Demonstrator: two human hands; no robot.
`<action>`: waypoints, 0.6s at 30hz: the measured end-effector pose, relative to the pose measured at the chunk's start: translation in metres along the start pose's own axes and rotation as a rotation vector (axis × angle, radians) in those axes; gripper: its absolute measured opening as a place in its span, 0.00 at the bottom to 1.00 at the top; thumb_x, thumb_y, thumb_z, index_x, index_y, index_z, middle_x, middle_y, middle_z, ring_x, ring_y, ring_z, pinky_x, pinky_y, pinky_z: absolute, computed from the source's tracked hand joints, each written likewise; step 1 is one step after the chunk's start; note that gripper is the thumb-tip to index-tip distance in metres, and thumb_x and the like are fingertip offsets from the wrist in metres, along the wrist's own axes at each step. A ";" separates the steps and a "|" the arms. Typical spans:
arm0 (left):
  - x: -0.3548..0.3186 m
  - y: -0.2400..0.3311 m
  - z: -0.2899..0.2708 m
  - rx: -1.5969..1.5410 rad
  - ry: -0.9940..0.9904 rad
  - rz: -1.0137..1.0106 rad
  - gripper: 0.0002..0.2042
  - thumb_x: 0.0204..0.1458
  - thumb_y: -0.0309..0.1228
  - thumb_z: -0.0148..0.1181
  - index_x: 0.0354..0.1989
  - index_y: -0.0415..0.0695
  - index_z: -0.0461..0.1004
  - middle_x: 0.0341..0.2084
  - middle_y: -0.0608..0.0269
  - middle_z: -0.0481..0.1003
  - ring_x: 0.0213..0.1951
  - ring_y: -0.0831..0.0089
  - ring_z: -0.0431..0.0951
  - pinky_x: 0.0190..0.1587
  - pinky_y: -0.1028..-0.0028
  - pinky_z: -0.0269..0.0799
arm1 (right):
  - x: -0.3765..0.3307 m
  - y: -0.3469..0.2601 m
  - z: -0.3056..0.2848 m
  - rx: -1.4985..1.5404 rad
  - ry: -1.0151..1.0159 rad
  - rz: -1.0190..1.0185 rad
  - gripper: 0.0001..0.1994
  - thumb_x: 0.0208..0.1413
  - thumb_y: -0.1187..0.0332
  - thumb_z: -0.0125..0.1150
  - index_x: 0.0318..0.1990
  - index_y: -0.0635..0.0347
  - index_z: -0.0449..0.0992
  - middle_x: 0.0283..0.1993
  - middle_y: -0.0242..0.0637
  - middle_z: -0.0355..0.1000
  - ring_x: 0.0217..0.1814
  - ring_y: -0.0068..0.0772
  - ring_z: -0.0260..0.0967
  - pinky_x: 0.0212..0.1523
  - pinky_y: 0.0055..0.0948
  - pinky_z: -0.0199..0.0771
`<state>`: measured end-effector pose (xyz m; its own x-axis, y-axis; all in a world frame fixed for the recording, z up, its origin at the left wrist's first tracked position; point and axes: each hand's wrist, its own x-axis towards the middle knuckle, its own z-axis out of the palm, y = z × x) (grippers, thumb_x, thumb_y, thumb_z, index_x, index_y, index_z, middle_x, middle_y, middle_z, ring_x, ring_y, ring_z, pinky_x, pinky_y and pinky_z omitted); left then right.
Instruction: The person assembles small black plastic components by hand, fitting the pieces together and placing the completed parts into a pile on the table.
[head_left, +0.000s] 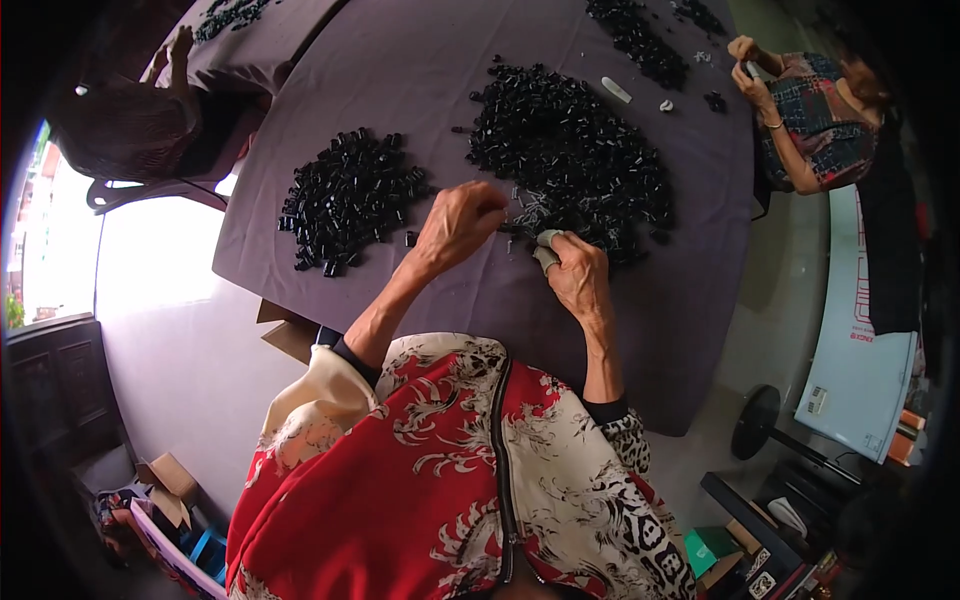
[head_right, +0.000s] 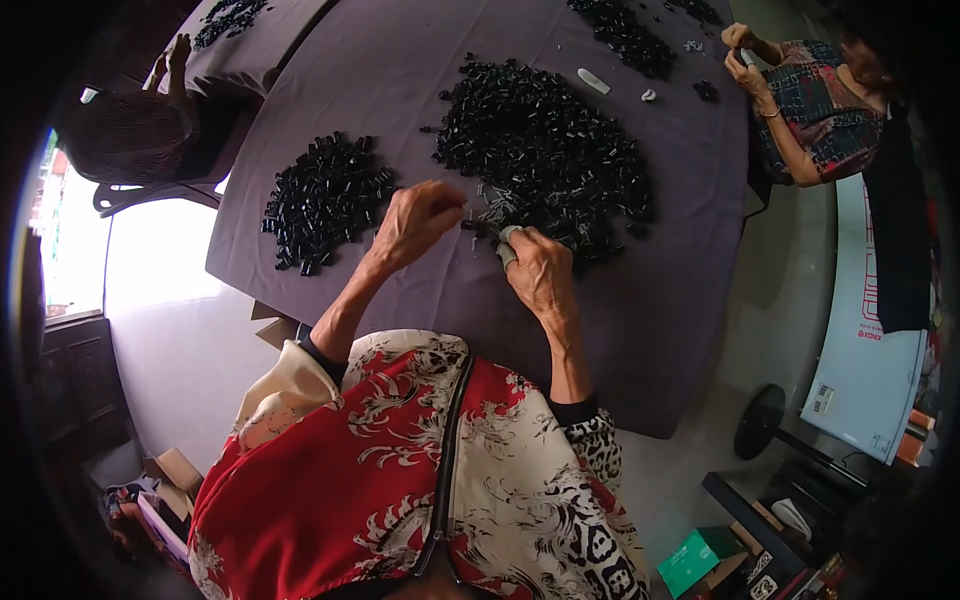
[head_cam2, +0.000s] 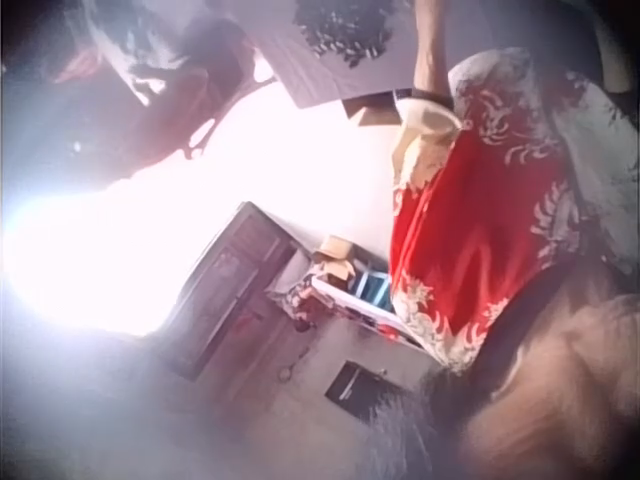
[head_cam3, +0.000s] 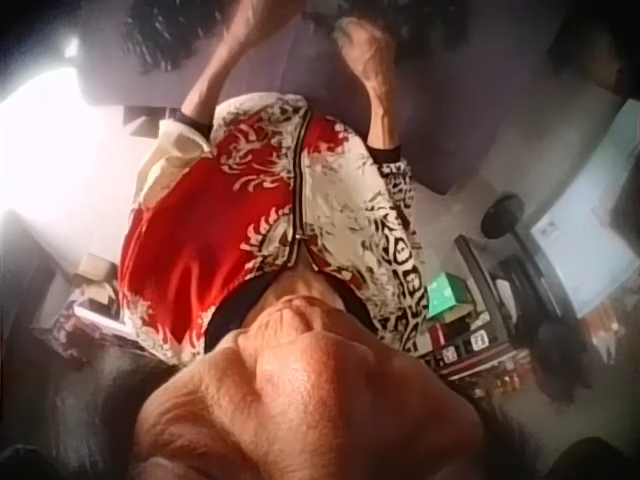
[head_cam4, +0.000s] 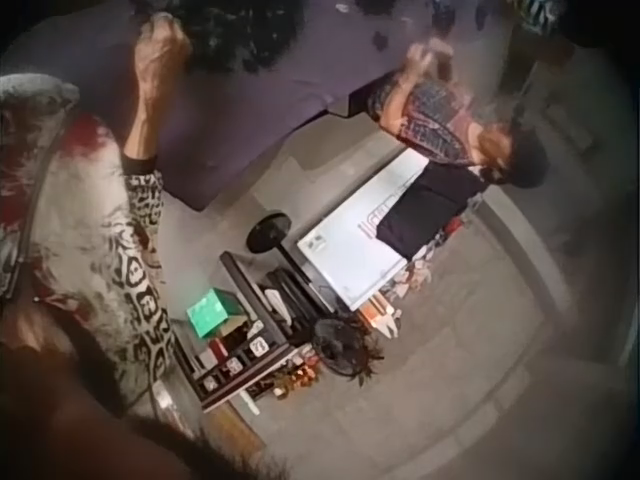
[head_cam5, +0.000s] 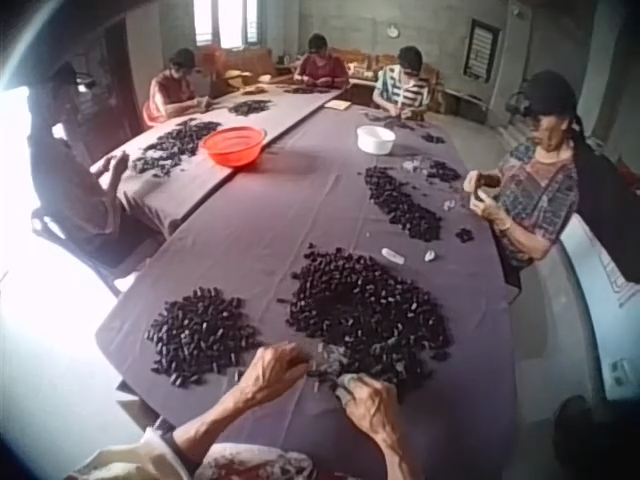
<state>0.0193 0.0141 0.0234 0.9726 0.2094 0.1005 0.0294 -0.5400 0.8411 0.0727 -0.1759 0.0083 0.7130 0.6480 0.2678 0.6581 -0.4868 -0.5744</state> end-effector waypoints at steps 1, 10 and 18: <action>-0.005 -0.002 0.001 0.000 0.002 0.000 0.09 0.42 0.28 0.56 0.32 0.37 0.74 0.23 0.56 0.74 0.27 0.69 0.74 0.32 0.73 0.69 | 0.001 -0.003 0.002 0.015 0.031 -0.028 0.03 0.39 0.77 0.54 0.26 0.63 0.71 0.25 0.41 0.69 0.28 0.45 0.69 0.27 0.36 0.69; -0.015 -0.008 0.007 -0.557 -0.024 -0.316 0.08 0.46 0.26 0.57 0.33 0.37 0.74 0.24 0.63 0.75 0.28 0.77 0.73 0.32 0.78 0.69 | 0.005 -0.016 0.034 -0.205 -0.056 -0.129 0.03 0.41 0.74 0.56 0.23 0.61 0.69 0.23 0.41 0.69 0.25 0.41 0.70 0.24 0.34 0.70; -0.017 -0.001 0.007 -1.171 -0.043 -0.365 0.07 0.49 0.22 0.56 0.37 0.39 0.72 0.32 0.61 0.74 0.31 0.75 0.74 0.38 0.75 0.72 | 0.008 -0.013 0.017 -0.021 -0.069 -0.136 0.04 0.41 0.75 0.57 0.26 0.63 0.69 0.24 0.42 0.70 0.26 0.42 0.71 0.24 0.34 0.69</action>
<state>0.0046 0.0052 0.0166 0.9583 0.1557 -0.2395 0.0983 0.6076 0.7881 0.0657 -0.1549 0.0045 0.5987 0.7475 0.2879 0.7533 -0.4031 -0.5197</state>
